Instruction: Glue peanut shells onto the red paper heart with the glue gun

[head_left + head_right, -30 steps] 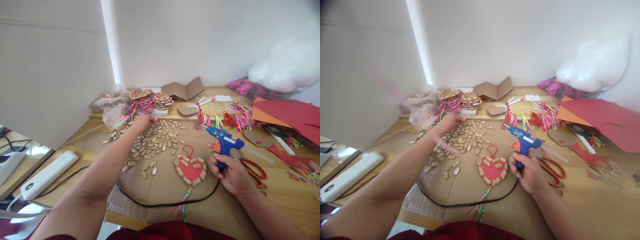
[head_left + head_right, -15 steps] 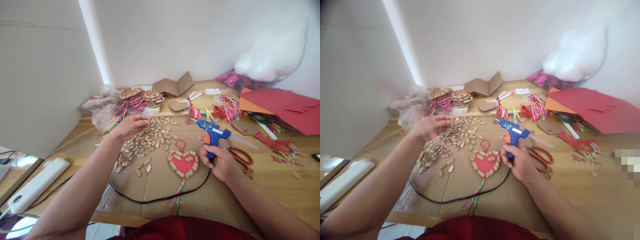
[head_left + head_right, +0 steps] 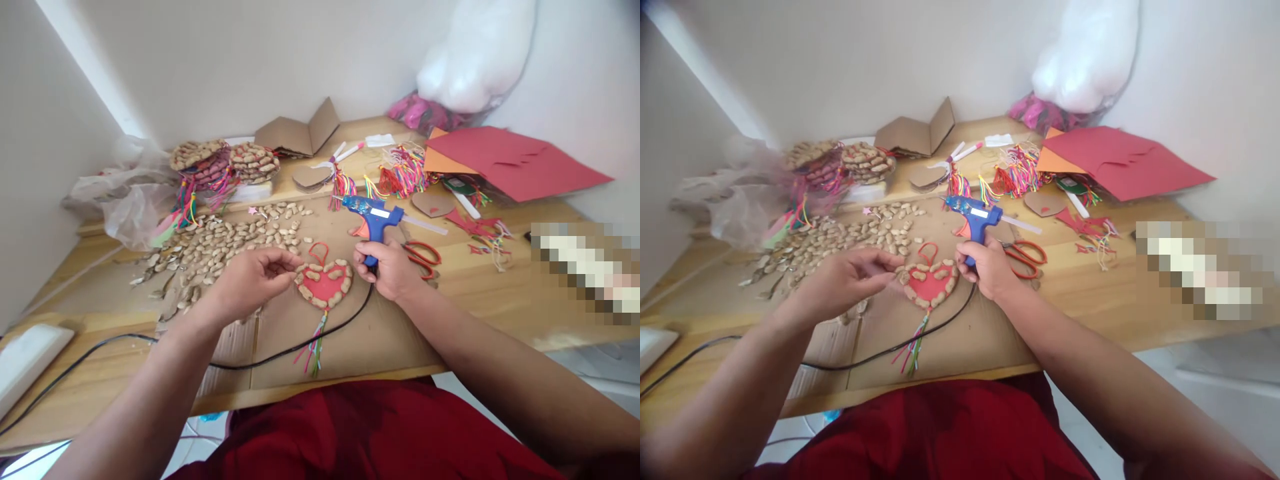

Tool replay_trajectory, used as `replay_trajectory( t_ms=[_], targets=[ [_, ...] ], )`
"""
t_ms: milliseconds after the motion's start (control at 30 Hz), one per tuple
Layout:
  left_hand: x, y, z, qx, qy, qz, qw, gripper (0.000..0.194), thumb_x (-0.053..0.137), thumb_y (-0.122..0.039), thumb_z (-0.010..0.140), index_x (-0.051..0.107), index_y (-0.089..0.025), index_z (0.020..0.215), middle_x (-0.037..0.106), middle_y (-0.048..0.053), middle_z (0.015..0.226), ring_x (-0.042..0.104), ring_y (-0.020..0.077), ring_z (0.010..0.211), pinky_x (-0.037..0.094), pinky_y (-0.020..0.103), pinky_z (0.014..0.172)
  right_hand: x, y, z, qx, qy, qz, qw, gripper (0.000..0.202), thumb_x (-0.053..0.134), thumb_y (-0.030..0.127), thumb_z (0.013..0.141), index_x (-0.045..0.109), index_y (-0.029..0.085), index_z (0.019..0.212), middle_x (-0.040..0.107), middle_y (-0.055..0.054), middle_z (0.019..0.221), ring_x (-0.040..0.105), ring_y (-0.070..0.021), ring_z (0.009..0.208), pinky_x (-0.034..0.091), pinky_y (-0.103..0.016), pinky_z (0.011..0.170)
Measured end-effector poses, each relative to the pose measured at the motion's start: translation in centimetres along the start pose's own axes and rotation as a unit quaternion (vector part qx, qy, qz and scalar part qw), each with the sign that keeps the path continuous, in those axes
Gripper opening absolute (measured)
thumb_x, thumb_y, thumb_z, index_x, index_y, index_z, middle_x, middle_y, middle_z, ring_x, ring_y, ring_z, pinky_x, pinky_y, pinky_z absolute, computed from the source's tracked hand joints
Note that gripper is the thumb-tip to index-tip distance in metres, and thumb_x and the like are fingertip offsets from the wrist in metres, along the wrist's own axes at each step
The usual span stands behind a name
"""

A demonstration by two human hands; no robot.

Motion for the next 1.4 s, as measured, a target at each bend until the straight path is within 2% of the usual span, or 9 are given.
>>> replay_trajectory(
  t_ms=[133, 233, 433, 700, 900, 1000, 1133, 1267, 1400],
  targets=[
    [1.1, 0.3, -1.3, 0.043, -0.017, 0.153, 0.987, 0.023, 0.061, -0.024, 0.081, 0.08, -0.022, 0.093, 0.079, 0.004, 0.098, 0.069, 0.0175, 0.078, 0.053, 0.028, 0.072, -0.1, 0.1, -0.2, -0.001, -0.008, -0.008, 1.0, 0.025, 0.071, 0.026, 0.062, 0.05, 0.022, 0.076, 0.055, 0.005, 0.055, 0.045, -0.0089, 0.042, 0.021, -0.019, 0.034],
    [1.6, 1.4, -2.2, 0.042, -0.033, 0.206, 0.977, 0.027, 0.058, -0.019, 0.08, 0.079, -0.023, 0.097, 0.078, 0.005, 0.101, 0.07, 0.018, 0.081, 0.054, 0.03, 0.077, -0.2, 0.1, -0.1, -0.006, 0.004, -0.005, 1.0, 0.025, 0.071, 0.025, 0.064, 0.054, 0.021, 0.082, 0.056, 0.005, 0.055, 0.046, -0.0094, 0.042, 0.021, -0.02, 0.034],
    [2.2, 2.7, -3.3, 0.045, -0.033, 0.249, 0.967, 0.026, 0.059, -0.018, 0.08, 0.077, -0.022, 0.098, 0.078, 0.004, 0.095, 0.069, 0.0179, 0.077, 0.053, 0.029, 0.075, -0.1, 0.2, 0.0, -0.004, 0.0, -0.011, 1.0, 0.03, 0.071, 0.023, 0.063, 0.057, 0.021, 0.09, 0.056, 0.005, 0.054, 0.045, -0.0106, 0.042, 0.02, -0.021, 0.035],
    [0.1, 0.7, -2.2, 0.056, -0.113, 0.219, 0.968, 0.02, 0.062, -0.029, 0.091, 0.08, -0.023, 0.099, 0.079, 0.004, 0.095, 0.071, 0.0216, 0.085, 0.053, 0.031, 0.084, 0.1, 0.5, -0.3, 0.001, -0.011, -0.009, 1.0, 0.03, 0.071, 0.022, 0.065, 0.054, 0.023, 0.09, 0.055, 0.004, 0.055, 0.044, -0.0106, 0.042, 0.019, -0.022, 0.037],
    [3.4, -1.5, 0.2, 0.15, -0.074, 0.256, 0.952, 0.013, 0.065, -0.021, 0.088, 0.078, -0.02, 0.089, 0.077, 0.005, 0.087, 0.068, 0.0221, 0.086, 0.049, 0.034, 0.087, 0.1, 0.5, -0.2, -0.008, -0.013, -0.01, 1.0, 0.035, 0.07, 0.022, 0.064, 0.059, 0.021, 0.098, 0.054, 0.005, 0.055, 0.043, -0.0105, 0.042, 0.018, -0.022, 0.036],
    [5.1, -2.0, 1.1, 0.177, -0.069, 0.315, 0.93, 0.016, 0.065, -0.03, 0.092, 0.076, -0.019, 0.088, 0.076, 0.008, 0.087, 0.067, 0.0244, 0.086, 0.047, 0.037, 0.086, 0.1, 0.5, -0.2, -0.006, -0.014, -0.015, 1.0, 0.037, 0.07, 0.024, 0.063, 0.06, 0.021, 0.098, 0.054, 0.005, 0.055, 0.044, -0.0103, 0.043, 0.019, -0.021, 0.036],
    [6.4, -1.9, 2.4, 0.172, -0.052, 0.381, 0.907, 0.028, 0.061, -0.042, 0.096, 0.074, -0.018, 0.091, 0.075, 0.012, 0.091, 0.067, 0.0291, 0.093, 0.045, 0.04, 0.085, -0.1, 0.2, -0.1, -0.001, -0.02, -0.013, 1.0, 0.036, 0.071, 0.025, 0.064, 0.058, 0.02, 0.097, 0.055, 0.006, 0.056, 0.045, -0.0093, 0.042, 0.019, -0.02, 0.035],
    [7.4, -2.0, 3.2, 0.157, -0.029, 0.411, 0.897, 0.028, 0.059, -0.039, 0.096, 0.075, -0.017, 0.089, 0.075, 0.013, 0.093, 0.067, 0.0306, 0.095, 0.045, 0.042, 0.086, -0.2, 0.0, 0.0, -0.001, -0.012, -0.012, 1.0, 0.036, 0.07, 0.025, 0.066, 0.059, 0.021, 0.099, 0.056, 0.005, 0.057, 0.046, -0.0096, 0.041, 0.02, -0.02, 0.035],
    [7.0, -2.9, 2.3, 0.146, -0.057, 0.407, 0.9, 0.021, 0.062, -0.032, 0.091, 0.077, -0.017, 0.088, 0.076, 0.012, 0.089, 0.068, 0.0306, 0.092, 0.046, 0.042, 0.084, -0.1, 0.2, 0.0, 0.002, -0.021, -0.017, 1.0, 0.036, 0.07, 0.025, 0.065, 0.058, 0.02, 0.098, 0.055, 0.006, 0.056, 0.046, -0.0096, 0.041, 0.019, -0.02, 0.035]
  ],
)
Point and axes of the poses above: each hand's wrist, its own z-axis towards the middle knuckle, its own x-axis out of the palm, y = z × x, the point moved 2 cm from there along z, towards the middle knuckle
